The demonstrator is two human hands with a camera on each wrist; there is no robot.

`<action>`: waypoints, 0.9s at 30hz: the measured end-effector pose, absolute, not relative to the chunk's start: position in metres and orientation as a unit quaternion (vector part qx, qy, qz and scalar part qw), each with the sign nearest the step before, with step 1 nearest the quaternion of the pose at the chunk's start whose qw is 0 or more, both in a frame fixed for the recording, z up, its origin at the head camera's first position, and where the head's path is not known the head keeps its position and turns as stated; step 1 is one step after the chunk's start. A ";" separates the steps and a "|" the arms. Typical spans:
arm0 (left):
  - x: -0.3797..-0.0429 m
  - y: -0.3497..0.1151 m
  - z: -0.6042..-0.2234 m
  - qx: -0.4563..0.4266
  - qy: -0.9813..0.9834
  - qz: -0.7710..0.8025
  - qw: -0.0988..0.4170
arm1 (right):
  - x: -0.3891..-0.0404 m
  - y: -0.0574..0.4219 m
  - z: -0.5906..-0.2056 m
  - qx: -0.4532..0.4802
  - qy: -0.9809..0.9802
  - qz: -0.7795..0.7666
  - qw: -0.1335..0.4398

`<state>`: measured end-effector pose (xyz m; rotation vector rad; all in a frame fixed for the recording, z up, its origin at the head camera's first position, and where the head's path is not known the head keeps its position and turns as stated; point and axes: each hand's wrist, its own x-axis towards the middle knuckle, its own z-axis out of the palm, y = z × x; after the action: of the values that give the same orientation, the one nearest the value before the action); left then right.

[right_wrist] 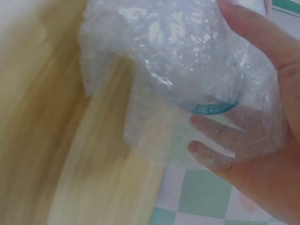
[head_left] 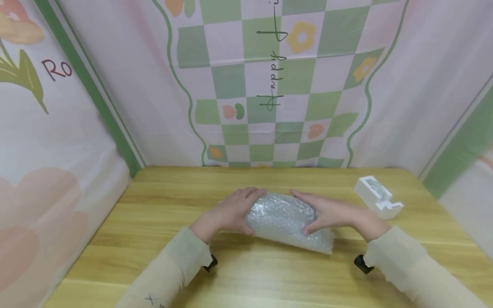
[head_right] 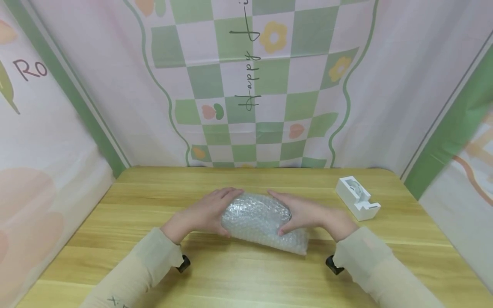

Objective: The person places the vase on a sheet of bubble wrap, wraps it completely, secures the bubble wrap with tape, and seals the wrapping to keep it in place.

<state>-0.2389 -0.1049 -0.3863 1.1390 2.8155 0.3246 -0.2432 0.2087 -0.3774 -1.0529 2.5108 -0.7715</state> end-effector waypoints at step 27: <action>-0.239 -0.105 -0.385 0.371 0.917 0.138 0.046 | -0.246 0.208 -0.381 -0.345 0.887 -0.261 0.162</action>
<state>-0.2391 -0.1052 -0.3848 1.1321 2.7996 0.4209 -0.2459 0.2085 -0.3815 -0.9847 2.5322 -0.7444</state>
